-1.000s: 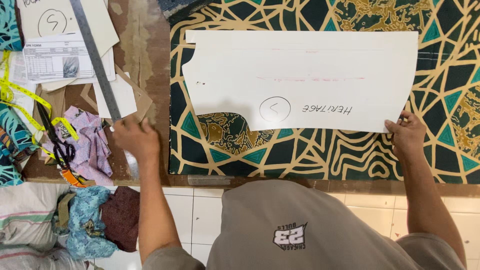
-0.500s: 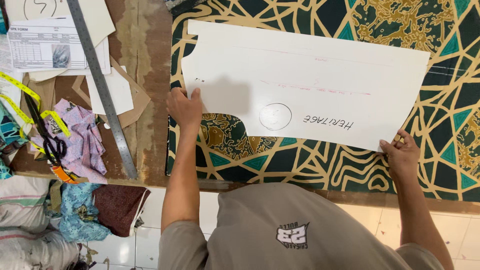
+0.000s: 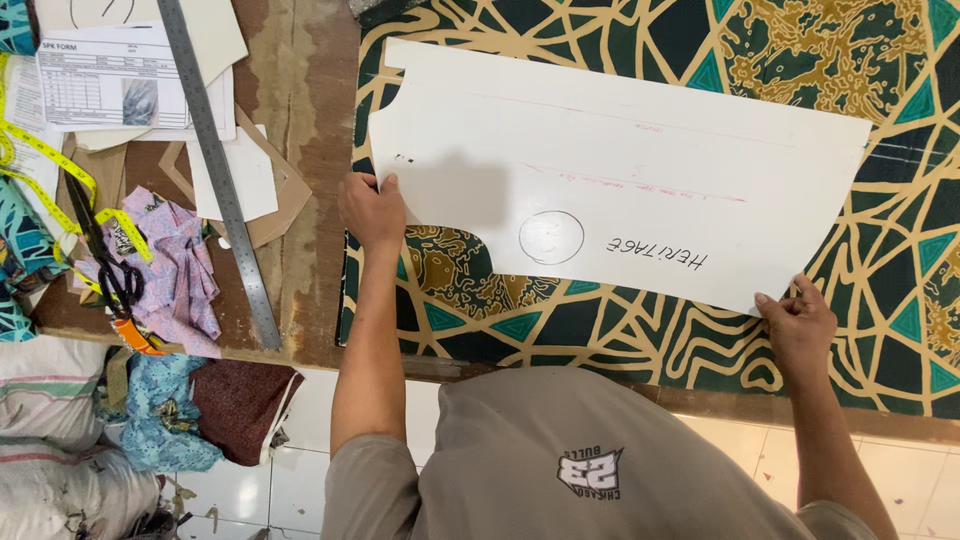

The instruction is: The person measures a patterned fabric using a metal ruler and a white paper template. They place the ruler on the fabric, mark lines with chalk, and reposition the template to align with the measurements.

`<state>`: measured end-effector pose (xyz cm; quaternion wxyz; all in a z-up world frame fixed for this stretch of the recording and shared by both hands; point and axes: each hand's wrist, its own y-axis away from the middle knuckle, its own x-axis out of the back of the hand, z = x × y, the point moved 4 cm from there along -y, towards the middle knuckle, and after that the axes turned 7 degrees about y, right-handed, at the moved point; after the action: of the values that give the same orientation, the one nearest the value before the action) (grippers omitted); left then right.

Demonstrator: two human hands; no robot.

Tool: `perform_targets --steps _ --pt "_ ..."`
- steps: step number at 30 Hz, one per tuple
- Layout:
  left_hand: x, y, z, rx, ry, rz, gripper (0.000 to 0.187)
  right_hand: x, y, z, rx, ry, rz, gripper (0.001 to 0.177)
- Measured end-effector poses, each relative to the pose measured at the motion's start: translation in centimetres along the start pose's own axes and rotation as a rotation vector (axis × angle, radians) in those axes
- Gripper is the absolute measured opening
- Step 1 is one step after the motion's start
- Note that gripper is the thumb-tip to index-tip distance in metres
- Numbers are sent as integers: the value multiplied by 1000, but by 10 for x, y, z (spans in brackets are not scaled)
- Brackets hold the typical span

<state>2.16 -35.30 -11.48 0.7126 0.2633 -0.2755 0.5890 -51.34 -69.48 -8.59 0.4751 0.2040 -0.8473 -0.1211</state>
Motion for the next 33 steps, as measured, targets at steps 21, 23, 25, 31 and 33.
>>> perform_targets --steps 21,23,25,31,33 --pt "-15 -10 -30 67 0 25 31 -5 -24 20 129 120 88 67" --pt "-14 -10 -27 45 -65 29 32 -3 -22 14 86 88 71 68" --pt "-10 -9 -26 1 -70 38 33 -1 -22 10 56 78 52 68" --pt "-12 -7 -23 49 -48 26 31 3 -23 4 11 75 33 69" --pt "-13 -7 -22 68 -47 21 31 3 -22 3 9 84 34 69"
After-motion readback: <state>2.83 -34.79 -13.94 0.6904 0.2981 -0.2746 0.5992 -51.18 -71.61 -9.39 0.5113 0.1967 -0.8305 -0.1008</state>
